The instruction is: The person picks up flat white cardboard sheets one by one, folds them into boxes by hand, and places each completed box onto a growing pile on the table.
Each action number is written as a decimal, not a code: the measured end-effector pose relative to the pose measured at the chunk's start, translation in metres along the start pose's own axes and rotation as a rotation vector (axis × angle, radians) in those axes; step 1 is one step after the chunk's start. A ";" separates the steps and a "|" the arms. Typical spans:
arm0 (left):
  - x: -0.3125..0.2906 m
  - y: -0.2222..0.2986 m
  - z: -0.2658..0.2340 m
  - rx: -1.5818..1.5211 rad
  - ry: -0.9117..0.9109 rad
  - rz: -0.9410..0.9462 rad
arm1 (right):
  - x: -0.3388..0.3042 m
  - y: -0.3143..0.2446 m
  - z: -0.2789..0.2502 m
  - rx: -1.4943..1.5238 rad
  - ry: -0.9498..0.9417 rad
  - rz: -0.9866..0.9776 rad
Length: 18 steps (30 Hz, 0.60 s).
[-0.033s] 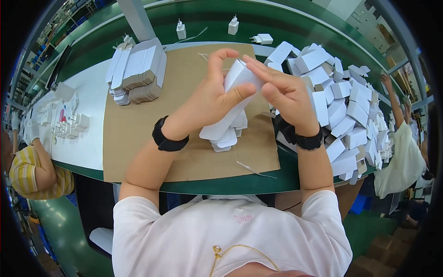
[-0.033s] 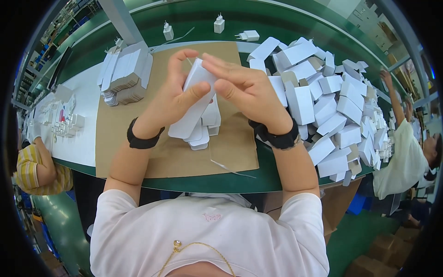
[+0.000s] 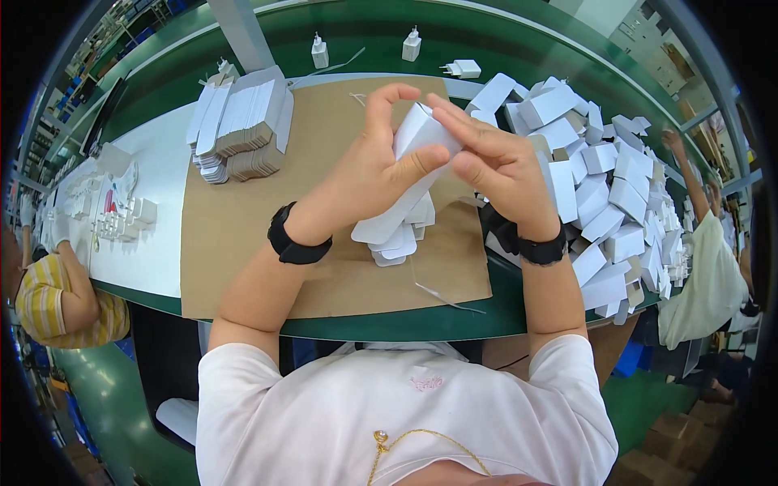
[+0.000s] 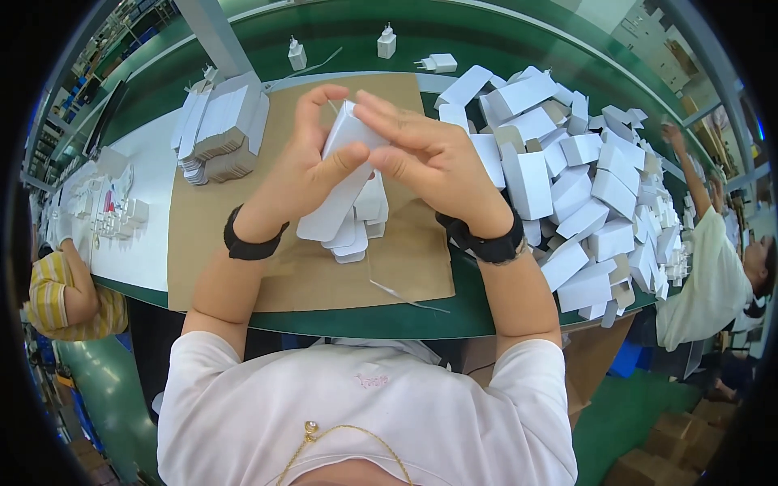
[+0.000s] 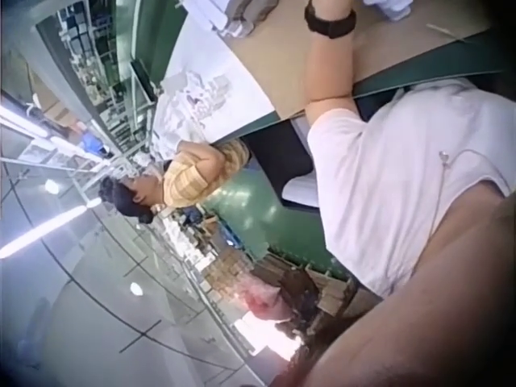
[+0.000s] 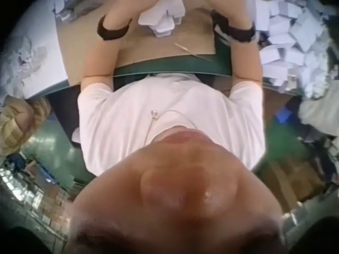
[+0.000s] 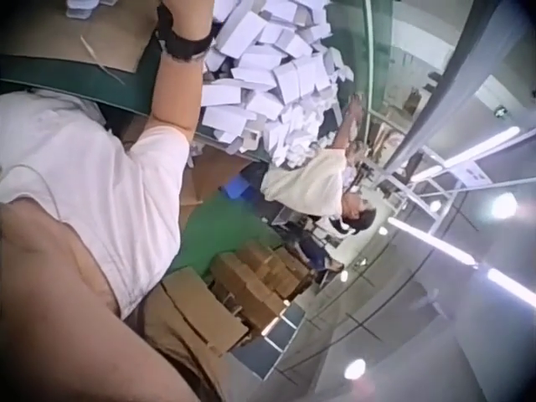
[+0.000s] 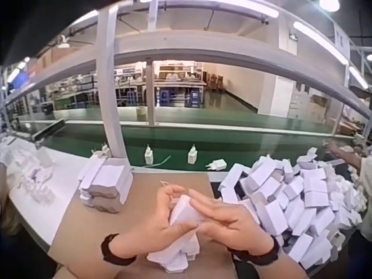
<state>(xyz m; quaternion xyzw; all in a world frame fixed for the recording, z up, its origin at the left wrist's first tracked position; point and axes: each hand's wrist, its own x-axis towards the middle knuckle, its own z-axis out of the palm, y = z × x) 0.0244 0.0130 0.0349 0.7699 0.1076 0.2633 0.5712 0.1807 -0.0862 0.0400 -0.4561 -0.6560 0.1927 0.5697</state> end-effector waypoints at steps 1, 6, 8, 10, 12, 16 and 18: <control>0.000 -0.003 -0.001 -0.044 0.032 0.015 | 0.000 0.001 -0.001 0.006 -0.005 0.001; 0.001 -0.031 -0.025 0.628 0.290 0.055 | -0.002 -0.016 -0.064 -0.669 0.578 -0.154; 0.005 -0.034 -0.027 1.141 0.377 0.026 | -0.011 -0.041 -0.113 -1.309 0.726 -0.321; 0.013 -0.027 -0.032 0.995 -0.087 -0.447 | -0.014 -0.032 -0.121 -1.438 0.762 -0.223; 0.012 -0.041 -0.035 0.991 -0.045 -0.404 | -0.010 -0.024 -0.108 -1.079 0.676 -0.240; 0.009 -0.041 -0.045 1.012 0.028 -0.411 | 0.004 -0.006 -0.048 -0.769 0.318 -0.057; 0.009 -0.031 -0.042 0.998 0.047 -0.415 | 0.001 0.009 -0.029 -0.706 0.038 0.146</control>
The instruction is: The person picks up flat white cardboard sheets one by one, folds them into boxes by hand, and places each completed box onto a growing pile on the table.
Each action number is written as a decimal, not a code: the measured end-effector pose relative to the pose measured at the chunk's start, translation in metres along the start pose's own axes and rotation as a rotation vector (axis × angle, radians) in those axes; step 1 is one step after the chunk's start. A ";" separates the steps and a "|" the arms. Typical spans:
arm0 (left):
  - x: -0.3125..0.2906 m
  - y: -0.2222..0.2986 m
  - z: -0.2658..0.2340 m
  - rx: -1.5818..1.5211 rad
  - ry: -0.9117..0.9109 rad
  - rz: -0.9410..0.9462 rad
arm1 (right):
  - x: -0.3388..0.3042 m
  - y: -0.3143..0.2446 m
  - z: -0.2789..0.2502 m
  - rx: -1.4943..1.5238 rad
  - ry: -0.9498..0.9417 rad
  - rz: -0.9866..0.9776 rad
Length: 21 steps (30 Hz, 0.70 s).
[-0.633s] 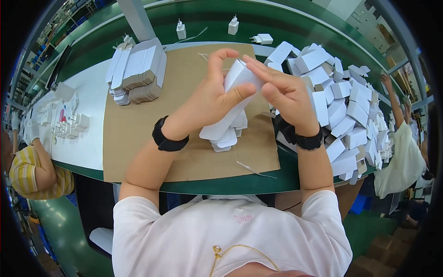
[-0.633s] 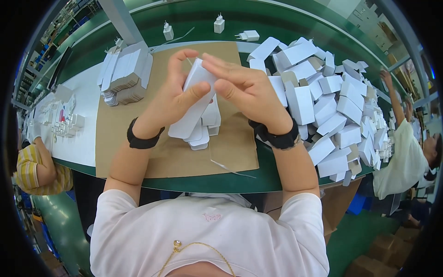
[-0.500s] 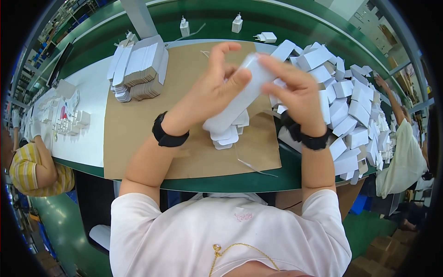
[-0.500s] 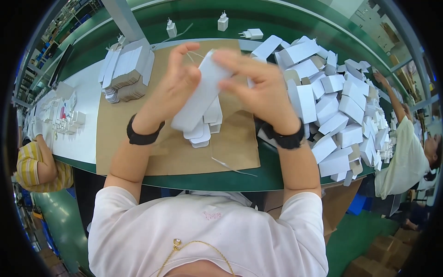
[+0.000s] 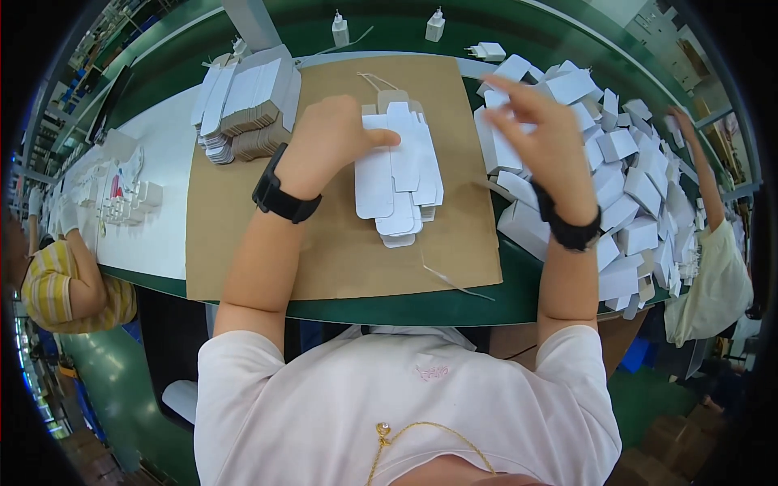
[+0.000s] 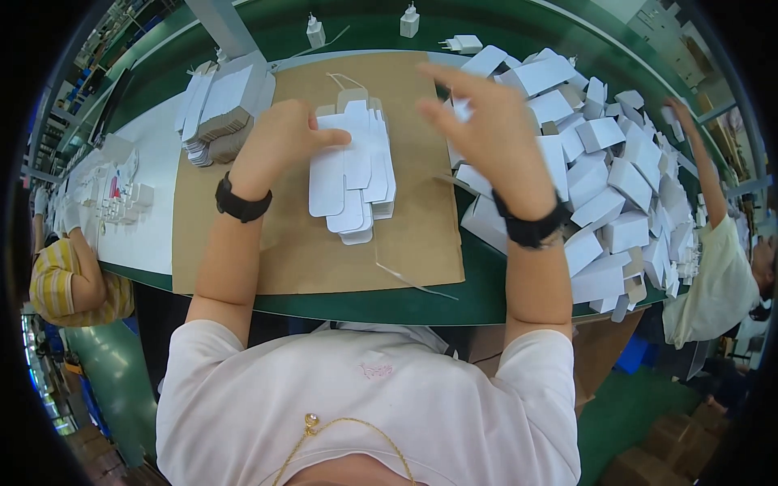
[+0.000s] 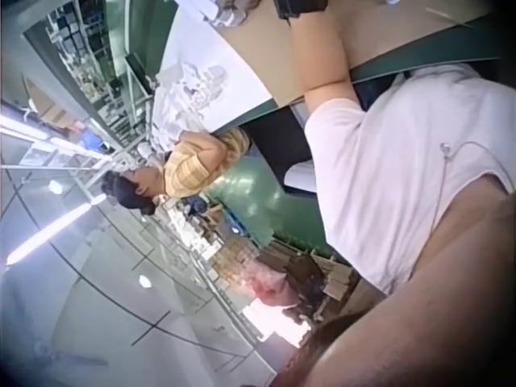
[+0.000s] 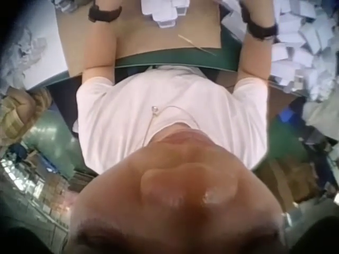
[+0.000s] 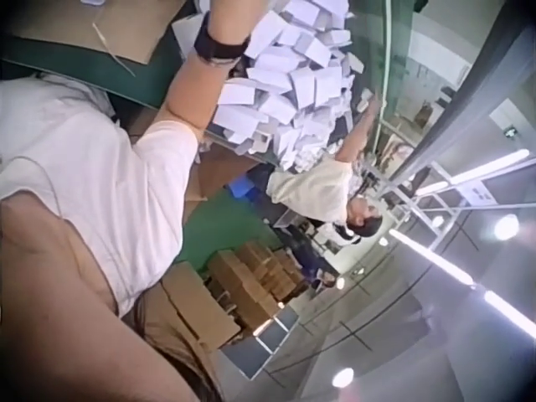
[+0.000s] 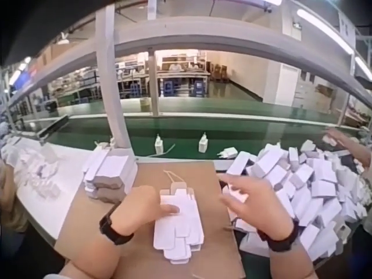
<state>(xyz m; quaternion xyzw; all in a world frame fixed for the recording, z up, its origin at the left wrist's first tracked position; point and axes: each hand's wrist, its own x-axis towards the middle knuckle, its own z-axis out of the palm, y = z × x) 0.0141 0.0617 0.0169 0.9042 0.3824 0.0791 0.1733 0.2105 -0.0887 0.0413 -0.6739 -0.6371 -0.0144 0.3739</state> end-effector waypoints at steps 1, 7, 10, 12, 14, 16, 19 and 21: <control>-0.003 0.005 0.000 0.006 -0.026 -0.045 | -0.001 0.000 0.010 0.028 -0.130 0.060; -0.002 -0.010 0.009 -0.091 -0.070 -0.046 | -0.001 0.002 0.022 0.048 -0.178 0.081; -0.012 -0.006 0.004 -0.160 0.022 0.033 | -0.001 0.000 0.018 0.071 -0.133 0.081; -0.021 0.004 0.000 -0.217 0.128 0.111 | -0.004 -0.010 0.020 0.203 -0.111 0.100; -0.031 0.016 -0.001 -0.525 0.218 0.164 | -0.006 -0.024 0.024 0.303 -0.158 0.094; -0.038 0.025 0.005 -0.560 0.266 0.198 | -0.008 -0.036 0.031 0.403 -0.210 0.083; -0.043 0.030 0.004 -0.641 0.251 0.102 | -0.013 -0.043 0.044 0.407 -0.064 0.085; -0.045 0.023 0.011 -0.620 0.309 0.212 | -0.014 -0.037 0.051 0.573 -0.013 0.050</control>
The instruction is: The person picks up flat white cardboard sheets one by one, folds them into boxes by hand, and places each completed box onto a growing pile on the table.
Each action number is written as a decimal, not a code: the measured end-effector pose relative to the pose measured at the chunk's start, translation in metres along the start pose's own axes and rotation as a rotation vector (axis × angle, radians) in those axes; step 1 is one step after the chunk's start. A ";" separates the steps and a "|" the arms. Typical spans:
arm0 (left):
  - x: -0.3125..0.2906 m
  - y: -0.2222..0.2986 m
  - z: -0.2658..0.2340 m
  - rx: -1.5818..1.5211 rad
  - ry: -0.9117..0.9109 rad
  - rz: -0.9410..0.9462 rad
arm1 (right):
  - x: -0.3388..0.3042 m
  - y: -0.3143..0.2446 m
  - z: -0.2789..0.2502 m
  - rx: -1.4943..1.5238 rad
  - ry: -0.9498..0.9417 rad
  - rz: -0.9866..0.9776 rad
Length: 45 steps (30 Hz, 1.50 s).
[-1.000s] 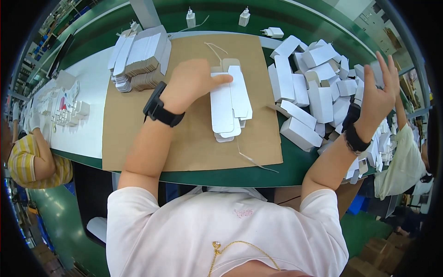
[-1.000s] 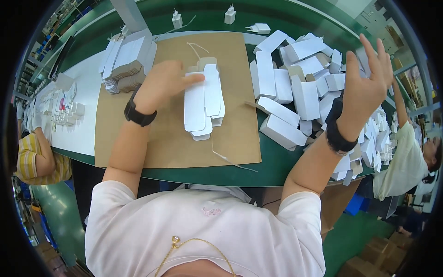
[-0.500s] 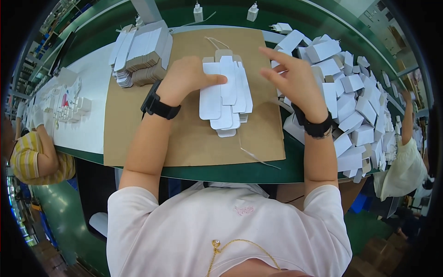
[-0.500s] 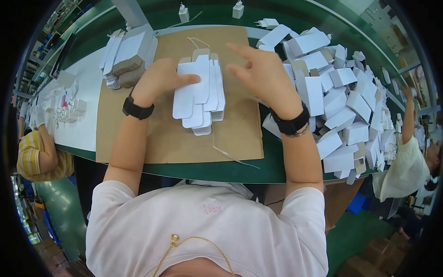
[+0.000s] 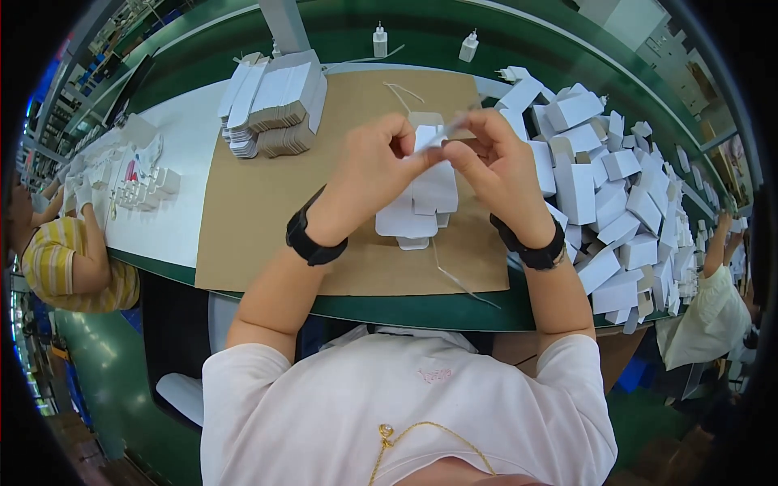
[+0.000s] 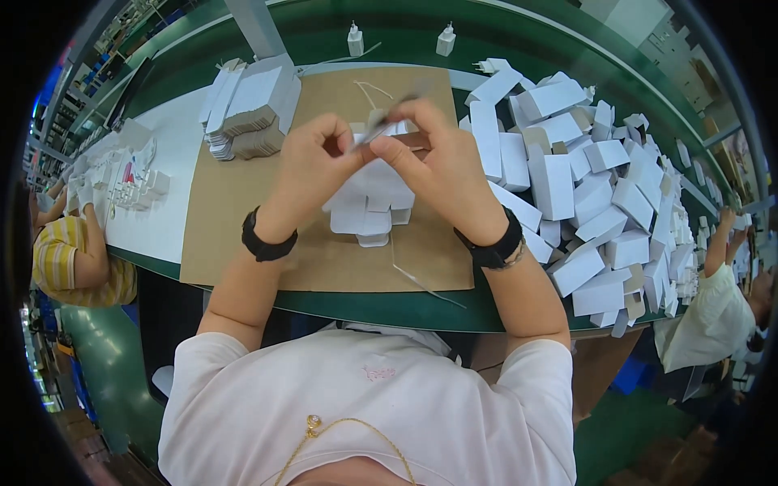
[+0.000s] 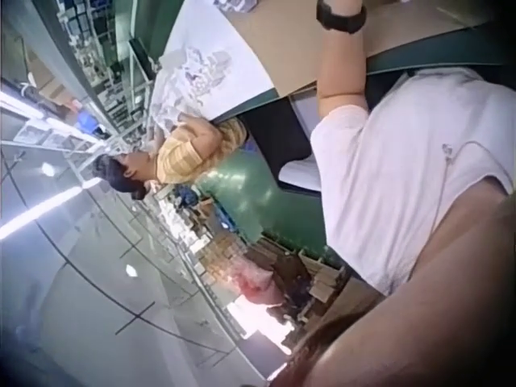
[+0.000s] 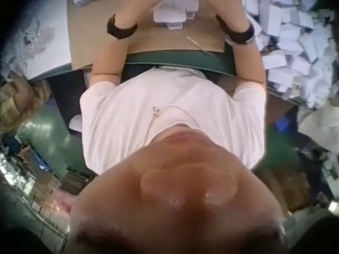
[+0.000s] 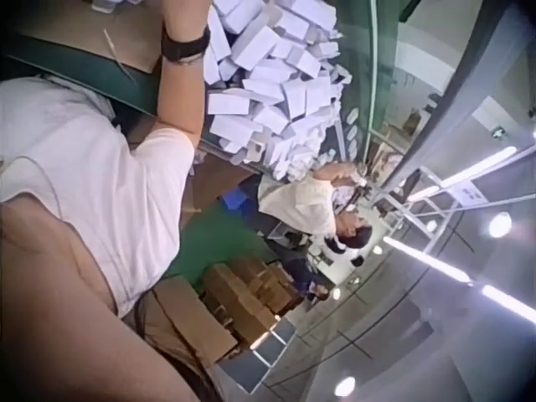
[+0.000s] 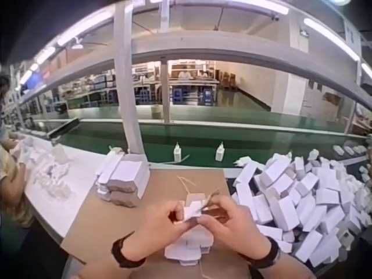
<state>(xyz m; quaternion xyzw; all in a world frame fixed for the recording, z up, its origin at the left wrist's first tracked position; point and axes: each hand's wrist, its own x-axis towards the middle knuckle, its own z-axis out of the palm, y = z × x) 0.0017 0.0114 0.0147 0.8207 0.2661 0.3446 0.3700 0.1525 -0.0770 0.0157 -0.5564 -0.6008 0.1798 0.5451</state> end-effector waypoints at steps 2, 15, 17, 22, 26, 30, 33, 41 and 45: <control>-0.006 -0.010 0.002 -0.032 -0.001 0.206 | 0.002 0.000 0.001 0.174 0.025 -0.045; -0.022 -0.026 0.002 -0.464 -0.117 -0.002 | -0.003 0.015 0.038 0.548 -0.013 0.085; -0.023 -0.018 0.001 -0.523 -0.154 -0.064 | -0.003 0.036 0.028 0.596 -0.107 0.078; -0.022 -0.023 -0.003 -0.759 -0.127 -0.147 | 0.006 0.007 0.037 0.200 0.035 -0.255; -0.021 -0.018 -0.014 -0.663 -0.205 -0.141 | 0.011 0.002 0.023 0.315 -0.026 -0.053; -0.018 -0.016 -0.022 -0.452 -0.295 -0.167 | 0.017 0.000 0.008 0.378 -0.137 0.191; -0.019 -0.012 -0.029 -0.461 -0.333 -0.192 | 0.018 -0.003 0.004 0.381 -0.192 0.287; -0.022 -0.013 -0.028 -0.349 -0.283 -0.170 | 0.019 -0.003 0.009 0.328 -0.210 0.390; -0.017 -0.005 -0.029 -0.447 -0.266 -0.332 | 0.012 0.006 0.016 0.445 -0.233 0.214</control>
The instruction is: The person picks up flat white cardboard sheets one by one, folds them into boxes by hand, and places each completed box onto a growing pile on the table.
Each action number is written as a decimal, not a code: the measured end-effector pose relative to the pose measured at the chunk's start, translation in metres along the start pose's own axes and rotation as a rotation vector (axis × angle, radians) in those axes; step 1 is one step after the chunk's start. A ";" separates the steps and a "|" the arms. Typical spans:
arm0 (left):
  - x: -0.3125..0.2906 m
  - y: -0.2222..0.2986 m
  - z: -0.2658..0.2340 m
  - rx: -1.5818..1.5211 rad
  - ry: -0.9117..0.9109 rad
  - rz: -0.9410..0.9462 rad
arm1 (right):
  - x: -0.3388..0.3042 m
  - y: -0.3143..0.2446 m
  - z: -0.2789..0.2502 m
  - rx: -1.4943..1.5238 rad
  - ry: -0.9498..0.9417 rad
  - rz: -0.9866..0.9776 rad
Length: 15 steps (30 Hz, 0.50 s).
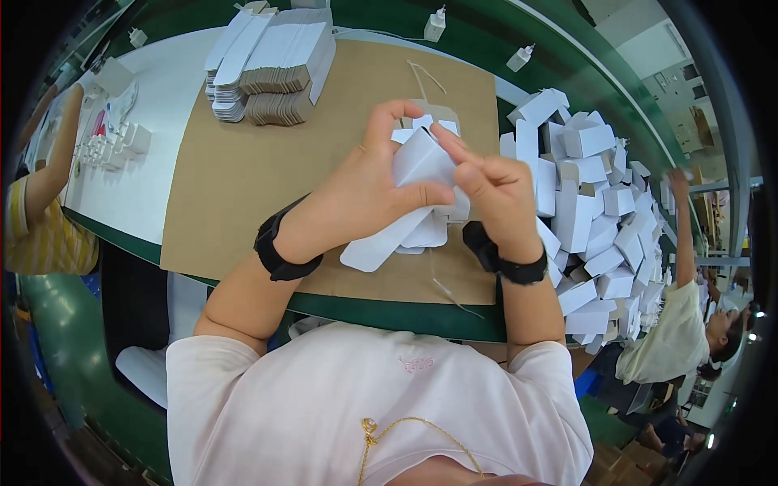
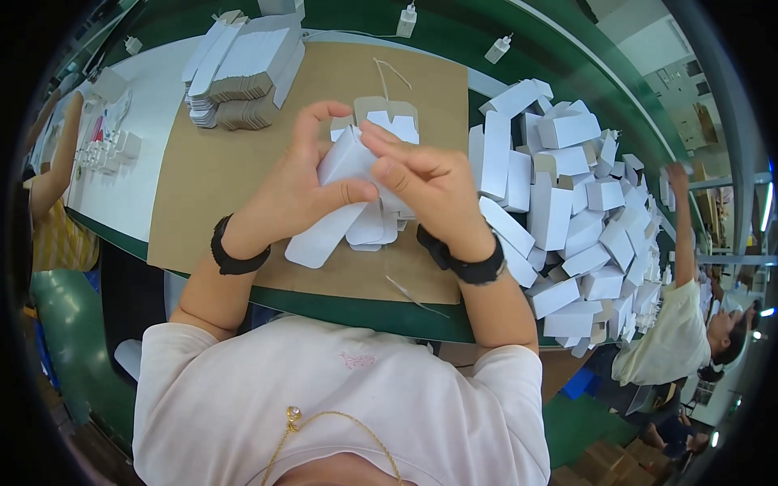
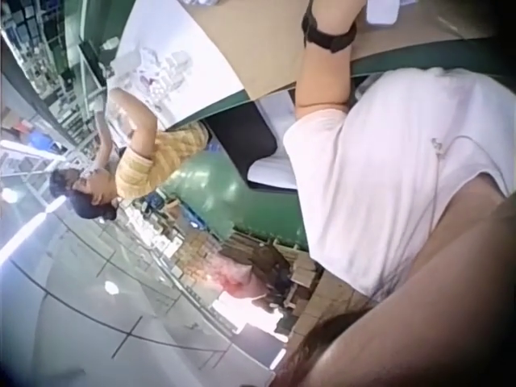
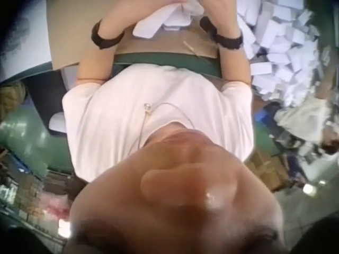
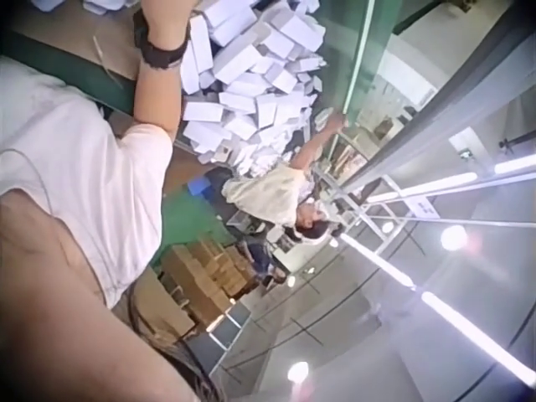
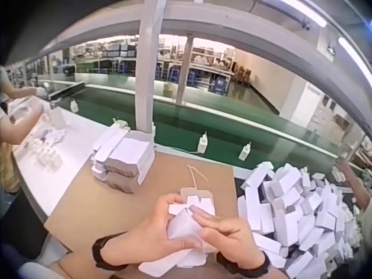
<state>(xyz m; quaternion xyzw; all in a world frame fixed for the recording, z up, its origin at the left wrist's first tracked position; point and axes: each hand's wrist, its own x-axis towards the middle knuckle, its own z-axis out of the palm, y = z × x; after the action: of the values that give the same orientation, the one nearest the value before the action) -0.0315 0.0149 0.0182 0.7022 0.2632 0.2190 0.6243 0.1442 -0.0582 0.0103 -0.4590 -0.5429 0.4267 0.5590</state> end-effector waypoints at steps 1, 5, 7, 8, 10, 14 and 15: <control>0.000 0.000 0.000 0.002 -0.005 -0.001 | -0.003 -0.001 0.007 -0.024 0.019 -0.031; 0.003 -0.020 0.000 0.017 0.071 0.153 | -0.008 -0.019 -0.001 -0.208 0.027 -0.024; 0.004 -0.026 -0.005 0.407 0.372 0.313 | -0.014 -0.043 -0.021 -0.723 0.236 -0.186; 0.009 -0.026 -0.008 0.401 0.359 0.324 | -0.023 -0.057 -0.038 -1.000 0.447 -0.391; 0.014 -0.026 -0.012 0.864 0.364 0.073 | -0.033 -0.086 -0.067 -1.366 0.770 -0.600; 0.020 -0.024 -0.011 0.706 0.110 -0.169 | -0.030 -0.077 -0.091 -1.705 0.900 -0.456; 0.023 -0.023 -0.011 0.709 0.113 -0.170 | -0.029 -0.077 -0.087 -1.564 0.832 -0.523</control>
<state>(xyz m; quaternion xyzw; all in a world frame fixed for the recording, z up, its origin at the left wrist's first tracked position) -0.0236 0.0398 -0.0036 0.8372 0.4142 0.1001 0.3427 0.2283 -0.1071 0.0799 -0.6852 -0.5185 -0.4005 0.3184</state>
